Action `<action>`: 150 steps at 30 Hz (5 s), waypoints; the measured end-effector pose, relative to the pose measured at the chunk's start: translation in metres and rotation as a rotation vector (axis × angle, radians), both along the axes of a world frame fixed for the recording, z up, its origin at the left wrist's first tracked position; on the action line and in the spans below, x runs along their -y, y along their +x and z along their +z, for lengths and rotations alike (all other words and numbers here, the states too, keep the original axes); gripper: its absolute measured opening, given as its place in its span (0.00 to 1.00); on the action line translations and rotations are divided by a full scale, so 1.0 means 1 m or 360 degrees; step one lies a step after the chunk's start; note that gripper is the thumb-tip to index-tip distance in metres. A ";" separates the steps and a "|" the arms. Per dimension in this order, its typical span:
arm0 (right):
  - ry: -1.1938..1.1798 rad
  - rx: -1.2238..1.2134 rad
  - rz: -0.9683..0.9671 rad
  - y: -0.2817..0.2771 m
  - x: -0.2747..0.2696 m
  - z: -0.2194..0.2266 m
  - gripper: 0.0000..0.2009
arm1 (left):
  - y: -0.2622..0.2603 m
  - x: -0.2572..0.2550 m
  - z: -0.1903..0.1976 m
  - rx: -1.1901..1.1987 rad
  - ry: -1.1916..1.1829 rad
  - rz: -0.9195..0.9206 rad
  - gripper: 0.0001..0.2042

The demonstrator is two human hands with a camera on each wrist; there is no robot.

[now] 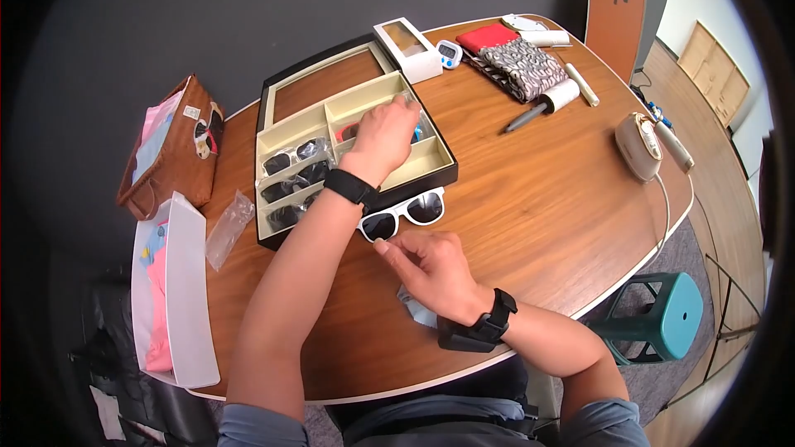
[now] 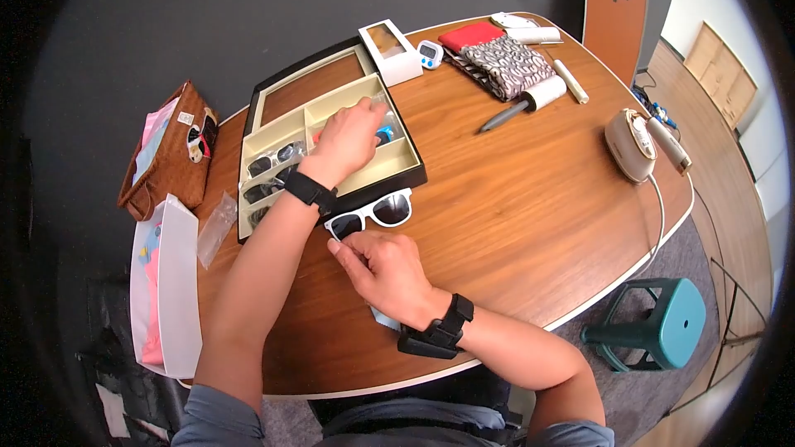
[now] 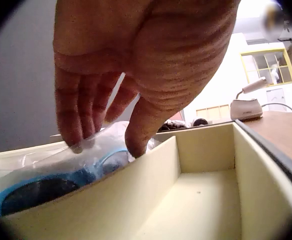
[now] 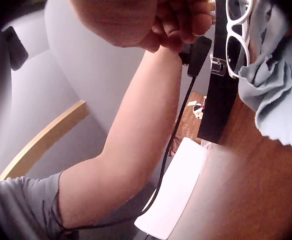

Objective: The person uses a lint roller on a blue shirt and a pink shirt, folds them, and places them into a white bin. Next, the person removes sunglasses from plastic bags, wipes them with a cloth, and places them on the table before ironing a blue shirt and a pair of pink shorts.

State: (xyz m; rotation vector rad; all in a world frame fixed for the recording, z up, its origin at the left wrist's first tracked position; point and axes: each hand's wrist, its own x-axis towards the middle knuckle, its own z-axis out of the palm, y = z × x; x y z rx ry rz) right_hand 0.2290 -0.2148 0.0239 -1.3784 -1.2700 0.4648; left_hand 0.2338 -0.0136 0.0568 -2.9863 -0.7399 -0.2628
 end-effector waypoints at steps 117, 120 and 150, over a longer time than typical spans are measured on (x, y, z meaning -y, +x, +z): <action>0.0177 -0.0164 0.0367 0.020 0.005 0.016 0.12 | -0.225 0.106 -0.017 0.1534 -0.1682 -0.0252 0.14; 0.0335 -0.0181 -0.0146 0.025 -0.003 0.008 0.11 | -0.219 0.109 -0.015 0.1460 -0.1576 -0.0419 0.12; 0.0474 0.0470 0.0108 0.001 0.003 0.006 0.17 | -0.204 0.121 -0.019 0.1257 -0.1302 -0.0594 0.09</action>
